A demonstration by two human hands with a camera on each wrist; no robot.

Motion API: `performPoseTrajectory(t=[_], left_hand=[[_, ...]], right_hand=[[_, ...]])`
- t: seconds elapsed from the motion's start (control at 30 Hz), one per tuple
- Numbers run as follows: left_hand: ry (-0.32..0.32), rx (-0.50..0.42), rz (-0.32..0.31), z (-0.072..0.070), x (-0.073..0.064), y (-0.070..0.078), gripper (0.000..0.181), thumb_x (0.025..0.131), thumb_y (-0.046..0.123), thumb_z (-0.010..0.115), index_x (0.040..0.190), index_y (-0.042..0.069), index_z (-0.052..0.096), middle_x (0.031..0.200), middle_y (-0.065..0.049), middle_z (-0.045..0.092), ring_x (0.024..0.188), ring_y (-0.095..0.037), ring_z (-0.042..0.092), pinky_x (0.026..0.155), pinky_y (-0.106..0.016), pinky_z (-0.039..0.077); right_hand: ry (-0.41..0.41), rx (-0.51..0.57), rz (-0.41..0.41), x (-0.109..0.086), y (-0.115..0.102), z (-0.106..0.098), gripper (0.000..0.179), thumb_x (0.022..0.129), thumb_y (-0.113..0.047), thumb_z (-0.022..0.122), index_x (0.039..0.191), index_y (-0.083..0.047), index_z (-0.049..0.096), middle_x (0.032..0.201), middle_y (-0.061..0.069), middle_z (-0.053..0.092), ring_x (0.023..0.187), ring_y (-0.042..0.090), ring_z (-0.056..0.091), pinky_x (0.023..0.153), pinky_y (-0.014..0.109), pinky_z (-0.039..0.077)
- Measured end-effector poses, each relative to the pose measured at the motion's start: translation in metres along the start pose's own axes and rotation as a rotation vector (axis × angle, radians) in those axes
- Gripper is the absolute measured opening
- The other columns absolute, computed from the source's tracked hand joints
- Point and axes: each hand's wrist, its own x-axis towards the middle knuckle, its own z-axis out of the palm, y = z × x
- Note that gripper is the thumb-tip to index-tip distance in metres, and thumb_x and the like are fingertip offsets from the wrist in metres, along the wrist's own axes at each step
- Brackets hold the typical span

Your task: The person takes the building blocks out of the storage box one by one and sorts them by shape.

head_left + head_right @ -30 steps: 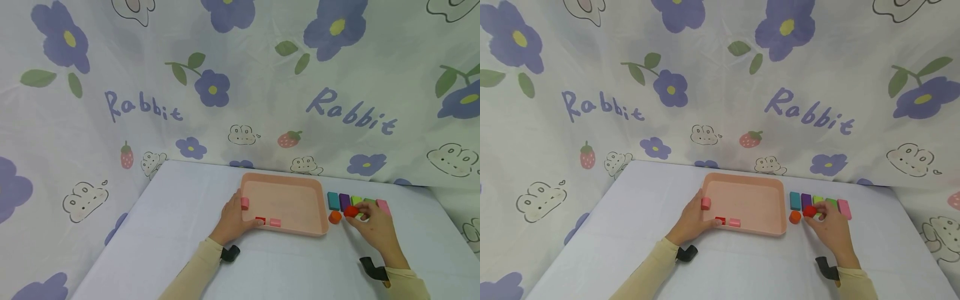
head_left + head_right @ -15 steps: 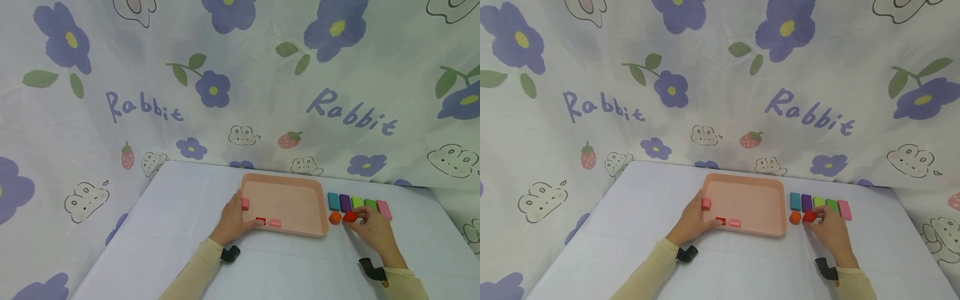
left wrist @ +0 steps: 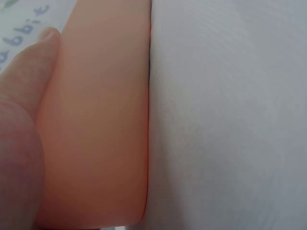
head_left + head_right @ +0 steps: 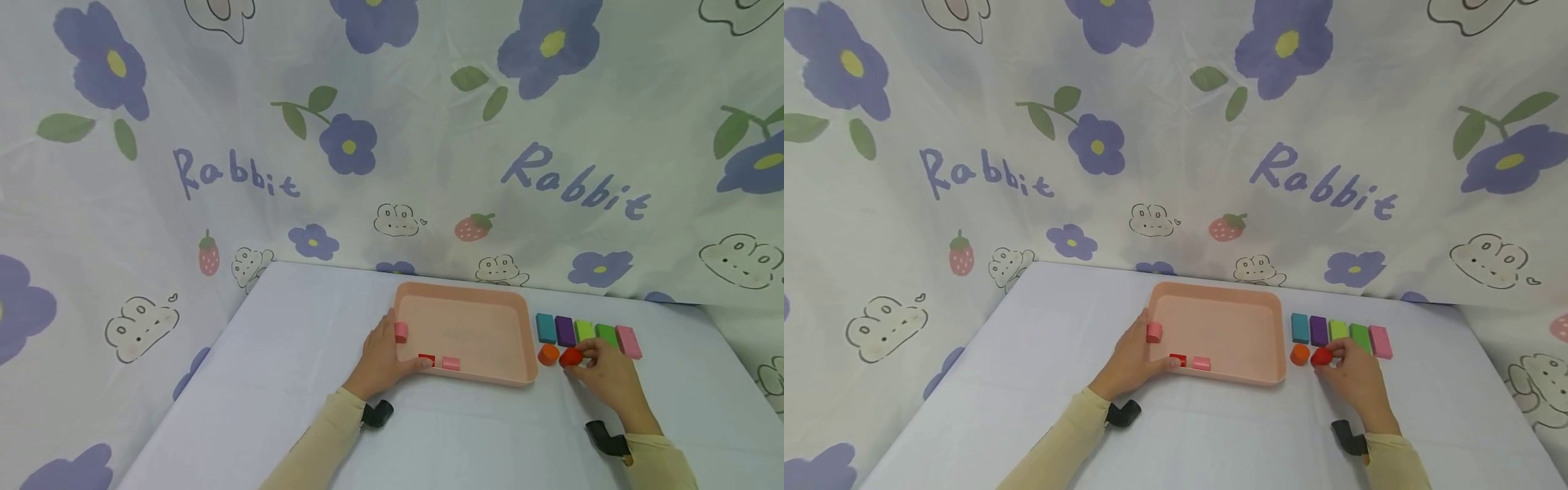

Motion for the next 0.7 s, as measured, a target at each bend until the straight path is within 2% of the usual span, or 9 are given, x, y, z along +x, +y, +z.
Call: performPoseTrajectory(t=[0.3,0.7], left_hand=[[-0.005,0.003,0.0,-0.0002,0.001,0.0012,0.119,0.08,0.052,0.08,0.158,-0.004,0.01,0.163,-0.024,0.02,0.15,-0.038,0.021,0.121,-0.057,0.014],[0.002,-0.035,0.003,-0.0013,-0.0008,0.002,0.121,0.079,0.053,0.08,0.158,-0.005,0.01,0.163,-0.023,0.02,0.149,-0.038,0.023,0.121,-0.057,0.013]], right_hand=[[0.01,-0.009,-0.001,0.0024,0.0037,0.0027,0.05,0.083,-0.013,0.08,0.119,0.011,0.054,0.105,0.029,0.063,0.086,0.034,0.053,0.059,0.031,0.048],[0.002,-0.03,-0.015,0.0008,0.003,0.0015,0.053,0.083,-0.014,0.08,0.123,0.011,0.055,0.106,0.028,0.063,0.088,0.034,0.053,0.059,0.031,0.048]])
